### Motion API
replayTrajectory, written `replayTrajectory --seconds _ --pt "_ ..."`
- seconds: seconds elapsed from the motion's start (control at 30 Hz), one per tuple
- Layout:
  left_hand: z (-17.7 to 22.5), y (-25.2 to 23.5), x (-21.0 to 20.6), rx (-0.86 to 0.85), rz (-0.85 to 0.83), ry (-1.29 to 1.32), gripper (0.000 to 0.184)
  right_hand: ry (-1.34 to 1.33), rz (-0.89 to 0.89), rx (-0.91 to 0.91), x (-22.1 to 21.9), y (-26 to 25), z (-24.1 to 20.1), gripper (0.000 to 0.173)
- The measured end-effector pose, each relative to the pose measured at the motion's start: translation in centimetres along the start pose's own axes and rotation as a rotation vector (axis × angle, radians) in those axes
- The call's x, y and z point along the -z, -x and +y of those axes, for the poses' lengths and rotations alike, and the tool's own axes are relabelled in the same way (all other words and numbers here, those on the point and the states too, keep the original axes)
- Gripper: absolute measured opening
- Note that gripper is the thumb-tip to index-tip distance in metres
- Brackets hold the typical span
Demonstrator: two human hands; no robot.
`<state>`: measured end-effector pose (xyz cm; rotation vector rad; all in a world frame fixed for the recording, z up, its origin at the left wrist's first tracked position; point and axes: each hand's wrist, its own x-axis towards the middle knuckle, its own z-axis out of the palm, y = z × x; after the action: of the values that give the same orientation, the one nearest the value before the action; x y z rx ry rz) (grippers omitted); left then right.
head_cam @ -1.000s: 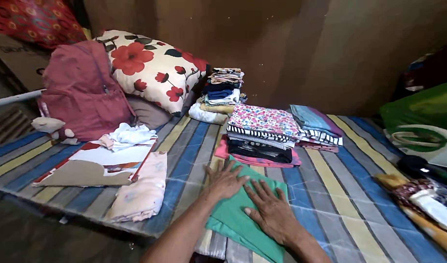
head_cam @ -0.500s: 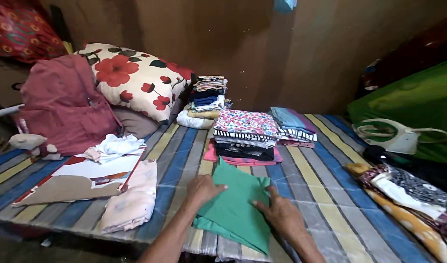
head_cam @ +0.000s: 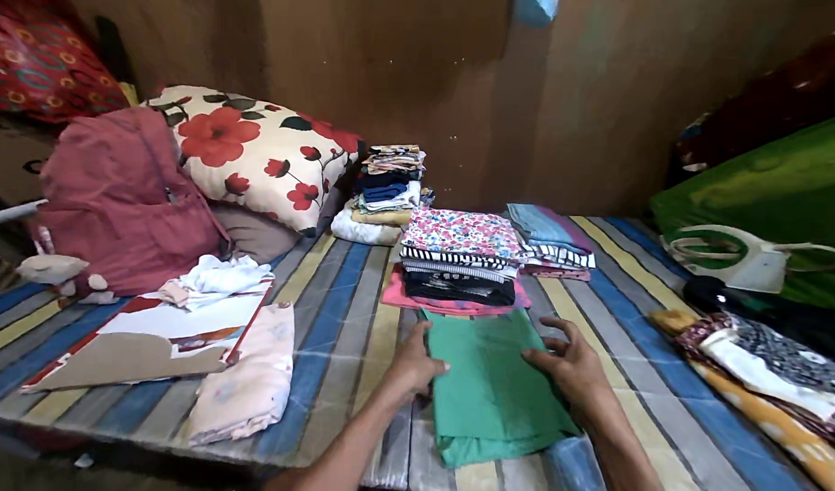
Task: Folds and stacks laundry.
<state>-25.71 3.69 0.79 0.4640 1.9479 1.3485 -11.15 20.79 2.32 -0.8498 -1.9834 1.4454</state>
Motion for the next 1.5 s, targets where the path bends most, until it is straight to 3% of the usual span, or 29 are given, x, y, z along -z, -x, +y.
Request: replayTrajectory --seconds 0.13,0.27,0.33,0.4,0.47,0.53,0.63,0.77,0.87,1.03,1.13,1.23,1.33,1.5 --pt "0.2 0.1 -0.3 -0.046 -0.019 -0.034 0.074 0.235 -0.088 0.253 -2.0 0.9 -2.5 0.048" --pt "0.1 0.4 0.2 -0.073 0.024 0.06 0.044 0.359 -0.359 0.419 -6.5 3.2 -2.8 0.045" --pt "0.1 0.2 0.5 -0.034 0.021 0.116 0.04 0.37 -0.275 0.53 -7.5 3.5 -1.8 0.035" --pt "0.0 0.1 0.4 0.022 0.011 0.149 0.04 0.455 -0.143 0.638 -7.3 3.0 -0.6 0.043" --pt "-0.1 0.0 0.2 0.019 0.013 0.141 0.042 0.691 -0.233 0.591 -7.0 2.8 0.0 0.07" --pt "-0.3 -0.1 0.1 -0.019 0.022 0.104 0.046 0.901 -0.495 0.423 -7.4 3.0 0.2 0.077" --pt "-0.4 -0.1 -0.1 -0.051 0.036 0.041 0.05 0.962 -0.524 0.448 -7.9 3.1 0.8 0.075" --pt "-0.8 0.0 -0.6 -0.096 0.029 -0.01 0.06 0.588 -0.487 0.429 -6.5 3.1 1.2 0.061" --pt "-1.1 -0.1 -0.9 -0.135 0.017 -0.043 0.066 0.349 -0.312 0.323 -5.6 2.6 1.6 0.046" --pt "-1.1 -0.1 -0.9 -0.126 0.034 -0.067 0.069 0.534 -0.331 0.16 -4.4 1.6 1.4 0.044" --pt "-1.1 -0.1 -0.9 -0.122 0.037 -0.065 0.07 0.43 -0.342 0.216 -4.8 2.1 1.1 0.04" --pt "-0.9 0.3 -1.0 -0.16 0.044 0.012 0.067 0.156 -0.303 0.139 -5.2 2.0 1.5 0.045" --pt "-0.3 0.9 -0.8 -0.246 0.06 0.205 0.062 -0.235 -0.227 -0.121 -5.2 1.7 1.4 0.058" --pt "0.2 1.1 -0.3 -0.256 0.076 0.394 0.082 -0.715 -0.326 -0.356 -5.2 1.3 1.8 0.035"
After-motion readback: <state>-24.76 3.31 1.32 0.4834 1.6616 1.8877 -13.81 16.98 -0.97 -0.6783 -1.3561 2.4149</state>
